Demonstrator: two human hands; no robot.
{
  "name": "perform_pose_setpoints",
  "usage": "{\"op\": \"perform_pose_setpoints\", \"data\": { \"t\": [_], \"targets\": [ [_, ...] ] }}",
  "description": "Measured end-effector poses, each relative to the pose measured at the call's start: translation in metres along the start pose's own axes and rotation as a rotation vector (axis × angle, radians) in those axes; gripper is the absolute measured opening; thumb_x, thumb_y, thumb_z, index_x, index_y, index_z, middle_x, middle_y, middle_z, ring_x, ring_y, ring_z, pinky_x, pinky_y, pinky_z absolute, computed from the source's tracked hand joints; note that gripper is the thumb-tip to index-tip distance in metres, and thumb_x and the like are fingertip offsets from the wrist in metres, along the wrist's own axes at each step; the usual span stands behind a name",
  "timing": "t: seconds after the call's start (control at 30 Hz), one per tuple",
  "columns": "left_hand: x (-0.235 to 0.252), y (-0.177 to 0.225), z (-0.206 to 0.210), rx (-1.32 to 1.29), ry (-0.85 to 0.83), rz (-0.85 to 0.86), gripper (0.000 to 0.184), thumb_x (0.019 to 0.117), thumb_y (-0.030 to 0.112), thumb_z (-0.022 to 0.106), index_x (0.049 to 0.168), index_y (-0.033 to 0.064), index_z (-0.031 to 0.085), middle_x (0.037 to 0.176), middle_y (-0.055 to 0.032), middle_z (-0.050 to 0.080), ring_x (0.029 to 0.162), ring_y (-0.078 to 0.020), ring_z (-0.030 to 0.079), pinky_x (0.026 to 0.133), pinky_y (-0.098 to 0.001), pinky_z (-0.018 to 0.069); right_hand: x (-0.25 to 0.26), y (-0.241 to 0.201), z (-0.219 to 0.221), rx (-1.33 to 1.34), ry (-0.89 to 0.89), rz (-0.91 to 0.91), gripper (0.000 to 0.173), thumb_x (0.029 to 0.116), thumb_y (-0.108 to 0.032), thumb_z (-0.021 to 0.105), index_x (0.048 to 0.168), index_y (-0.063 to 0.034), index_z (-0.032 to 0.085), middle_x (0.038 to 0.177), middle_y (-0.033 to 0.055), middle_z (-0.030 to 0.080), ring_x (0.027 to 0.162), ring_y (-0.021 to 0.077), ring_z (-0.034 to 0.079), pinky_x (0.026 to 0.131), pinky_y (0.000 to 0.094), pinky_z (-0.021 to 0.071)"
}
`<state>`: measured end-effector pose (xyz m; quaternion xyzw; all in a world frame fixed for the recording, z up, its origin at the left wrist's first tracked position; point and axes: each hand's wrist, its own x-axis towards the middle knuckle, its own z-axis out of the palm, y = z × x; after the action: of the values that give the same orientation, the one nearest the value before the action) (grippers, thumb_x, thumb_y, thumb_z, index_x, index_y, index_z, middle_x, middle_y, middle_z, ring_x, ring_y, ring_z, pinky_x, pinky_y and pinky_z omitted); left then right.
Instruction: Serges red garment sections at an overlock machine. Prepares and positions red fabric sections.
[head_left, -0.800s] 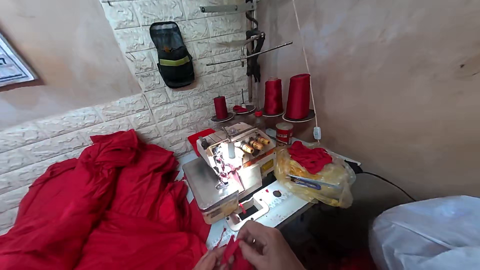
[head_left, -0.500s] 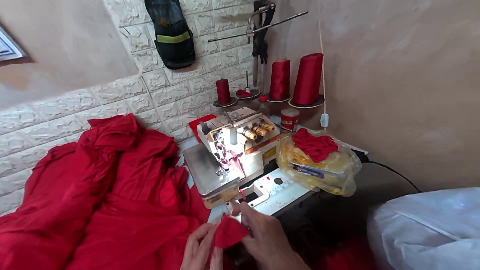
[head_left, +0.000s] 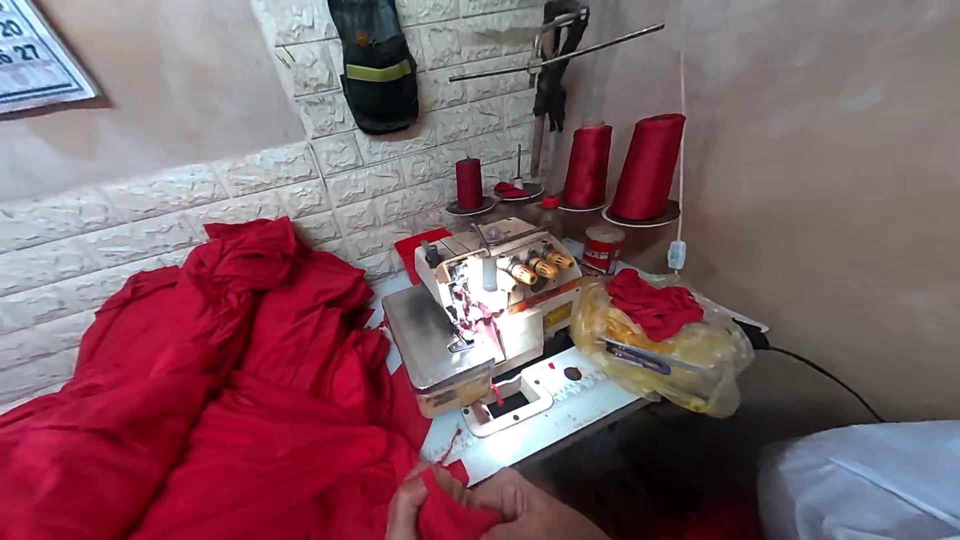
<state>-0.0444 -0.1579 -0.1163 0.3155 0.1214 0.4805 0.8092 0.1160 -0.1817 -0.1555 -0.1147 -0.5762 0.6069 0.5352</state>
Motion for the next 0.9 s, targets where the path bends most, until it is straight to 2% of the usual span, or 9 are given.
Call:
{"op": "perform_pose_setpoints", "data": {
  "t": [0.1, 0.17, 0.23, 0.3, 0.37, 0.43, 0.7, 0.8, 0.9],
  "targets": [
    [-0.003, 0.001, 0.005, 0.097, 0.145, 0.035, 0.029, 0.0979, 0.036, 0.062, 0.082, 0.0198, 0.08, 0.079, 0.0021, 0.076, 0.077, -0.0056, 0.073, 0.076, -0.0261, 0.0615, 0.005, -0.008, 0.004, 0.0, 0.094, -0.018, 0.018, 0.1033, -0.018, 0.058, 0.103, -0.0209, 0.075, 0.092, -0.0131, 0.073, 0.082, -0.0063, 0.066, 0.075, 0.0156, 0.0542],
    [0.0, -0.001, -0.004, 0.261, 0.066, 0.158, 0.027, 0.0986, 0.043, 0.062, 0.097, 0.0224, 0.079, 0.092, 0.0042, 0.077, 0.088, -0.0044, 0.073, 0.082, -0.0255, 0.0602, 0.006, -0.009, 0.009, 0.054, 0.212, -0.043, 0.018, 0.1033, -0.021, 0.059, 0.107, -0.0222, 0.076, 0.095, -0.0102, 0.075, 0.085, -0.0034, 0.068, 0.078, 0.0186, 0.0566],
    [0.006, -0.004, -0.012, 0.601, -0.019, 0.386, 0.031, 0.0975, 0.044, 0.064, 0.121, 0.0236, 0.063, 0.108, 0.0091, 0.07, 0.1, -0.0019, 0.067, 0.085, -0.0214, 0.0565, 0.009, -0.01, 0.013, 0.005, 0.343, -0.12, 0.019, 0.1027, -0.017, 0.058, 0.109, -0.0197, 0.076, 0.099, -0.0076, 0.075, 0.087, -0.0009, 0.069, 0.08, 0.0207, 0.0577],
    [0.005, -0.003, -0.009, 0.882, 0.02, 0.512, 0.052, 0.0901, 0.027, 0.076, 0.129, 0.0098, 0.047, 0.104, 0.0085, 0.065, 0.093, -0.0009, 0.064, 0.078, -0.0194, 0.056, 0.011, -0.01, 0.014, -0.19, 0.459, -0.225, 0.02, 0.1028, -0.01, 0.057, 0.111, -0.0134, 0.075, 0.101, -0.0047, 0.075, 0.09, 0.0013, 0.07, 0.083, 0.0228, 0.0591],
    [-0.001, -0.001, -0.004, 0.96, 0.049, 0.462, 0.054, 0.0842, 0.001, 0.076, 0.128, -0.0016, 0.045, 0.09, 0.0048, 0.067, 0.078, -0.0026, 0.066, 0.071, -0.0222, 0.0578, 0.013, -0.008, 0.015, -0.378, 0.553, -0.295, 0.018, 0.102, -0.007, 0.058, 0.11, -0.008, 0.074, 0.101, -0.004, 0.075, 0.09, 0.0017, 0.07, 0.083, 0.0227, 0.0596],
    [-0.006, 0.0, -0.002, 0.974, 0.059, 0.385, 0.046, 0.0878, -0.009, 0.067, 0.128, -0.0037, 0.045, 0.088, 0.003, 0.069, 0.074, -0.0035, 0.067, 0.07, -0.0232, 0.0583, 0.012, -0.005, 0.015, -0.488, 0.609, -0.338, 0.018, 0.1014, -0.005, 0.058, 0.11, -0.005, 0.074, 0.102, -0.0026, 0.075, 0.091, 0.0022, 0.07, 0.084, 0.0225, 0.0597],
    [-0.005, -0.001, -0.012, 0.921, 0.067, 0.527, 0.04, 0.0906, -0.005, 0.06, 0.128, -0.0003, 0.045, 0.091, 0.0046, 0.071, 0.076, 0.0, 0.066, 0.069, -0.018, 0.0567, 0.012, 0.003, 0.021, -0.549, 0.571, -0.258, 0.021, 0.1016, -0.008, 0.059, 0.118, -0.0004, 0.07, 0.107, -0.0009, 0.075, 0.097, 0.0026, 0.07, 0.088, 0.0235, 0.0597],
    [-0.005, 0.006, -0.012, 0.779, 0.106, 0.558, 0.039, 0.0907, -0.008, 0.06, 0.125, -0.0005, 0.043, 0.088, 0.0039, 0.07, 0.072, -0.0009, 0.064, 0.064, -0.0173, 0.0545, 0.013, 0.001, 0.014, -0.753, 0.693, -0.234, 0.034, 0.0997, -0.015, 0.063, 0.129, 0.0015, 0.059, 0.11, 0.0014, 0.07, 0.092, 0.0026, 0.066, 0.072, 0.0191, 0.0558],
    [-0.011, 0.009, -0.014, 0.807, 0.159, 0.546, 0.033, 0.0903, -0.007, 0.063, 0.118, -0.0014, 0.047, 0.085, 0.0022, 0.07, 0.07, -0.0032, 0.065, 0.064, -0.0197, 0.0556, 0.009, 0.001, 0.013, -0.988, 0.768, -0.314, 0.024, 0.0988, -0.021, 0.067, 0.113, -0.0025, 0.059, 0.097, -0.0007, 0.067, 0.084, -0.001, 0.062, 0.072, 0.0141, 0.0516]
  ]
}}
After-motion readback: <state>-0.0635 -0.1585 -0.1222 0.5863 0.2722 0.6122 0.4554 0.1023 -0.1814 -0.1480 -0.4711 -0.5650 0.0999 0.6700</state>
